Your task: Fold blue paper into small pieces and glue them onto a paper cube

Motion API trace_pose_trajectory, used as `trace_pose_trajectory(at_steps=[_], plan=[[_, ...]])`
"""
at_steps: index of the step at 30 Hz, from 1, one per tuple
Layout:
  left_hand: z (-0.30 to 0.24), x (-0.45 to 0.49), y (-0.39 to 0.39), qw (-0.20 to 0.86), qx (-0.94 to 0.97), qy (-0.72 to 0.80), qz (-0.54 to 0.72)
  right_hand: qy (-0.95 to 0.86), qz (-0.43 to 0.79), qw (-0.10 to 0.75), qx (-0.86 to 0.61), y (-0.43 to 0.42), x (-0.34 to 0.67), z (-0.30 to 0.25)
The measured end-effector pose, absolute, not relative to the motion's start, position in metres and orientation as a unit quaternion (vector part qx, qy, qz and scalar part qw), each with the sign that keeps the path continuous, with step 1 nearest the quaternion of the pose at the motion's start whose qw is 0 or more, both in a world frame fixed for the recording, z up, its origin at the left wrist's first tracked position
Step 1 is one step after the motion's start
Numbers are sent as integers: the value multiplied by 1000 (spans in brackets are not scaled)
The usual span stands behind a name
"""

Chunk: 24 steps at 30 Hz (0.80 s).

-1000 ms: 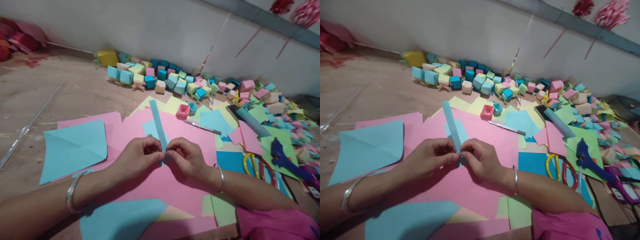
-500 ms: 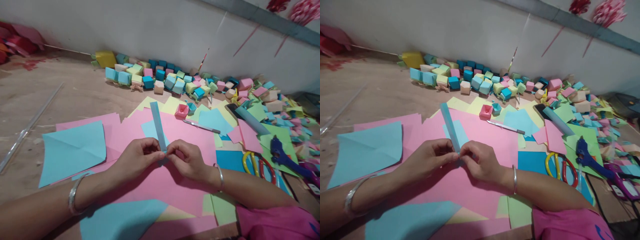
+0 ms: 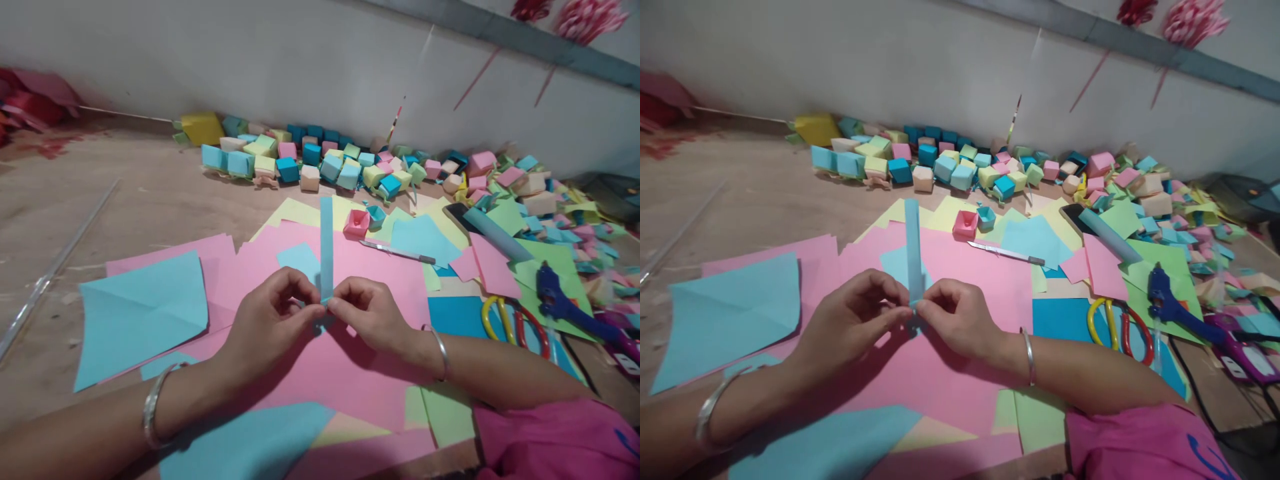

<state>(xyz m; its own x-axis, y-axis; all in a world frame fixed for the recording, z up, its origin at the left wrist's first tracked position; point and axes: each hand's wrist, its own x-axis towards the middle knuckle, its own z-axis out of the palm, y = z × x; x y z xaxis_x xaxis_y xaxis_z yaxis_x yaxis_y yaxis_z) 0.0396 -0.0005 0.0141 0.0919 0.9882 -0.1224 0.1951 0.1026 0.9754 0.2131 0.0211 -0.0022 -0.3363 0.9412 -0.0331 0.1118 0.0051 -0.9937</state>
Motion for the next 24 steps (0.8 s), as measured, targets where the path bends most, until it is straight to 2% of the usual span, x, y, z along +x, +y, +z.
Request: trace_pose_trajectory(at_steps=[3,9,14,24], plan=[[11,40,-5,465,573,545,398,-595,561,377,-435,19,212,-2],[13,40,-5,402,602,553,413,-707,418,417,-390,18,215,-3],[13,38,-5,356,658,508,427,-733,382,430,-364,22,213,-4],[12,36,-6,351,649,525,423,-766,324,457,-316,23,215,-5]])
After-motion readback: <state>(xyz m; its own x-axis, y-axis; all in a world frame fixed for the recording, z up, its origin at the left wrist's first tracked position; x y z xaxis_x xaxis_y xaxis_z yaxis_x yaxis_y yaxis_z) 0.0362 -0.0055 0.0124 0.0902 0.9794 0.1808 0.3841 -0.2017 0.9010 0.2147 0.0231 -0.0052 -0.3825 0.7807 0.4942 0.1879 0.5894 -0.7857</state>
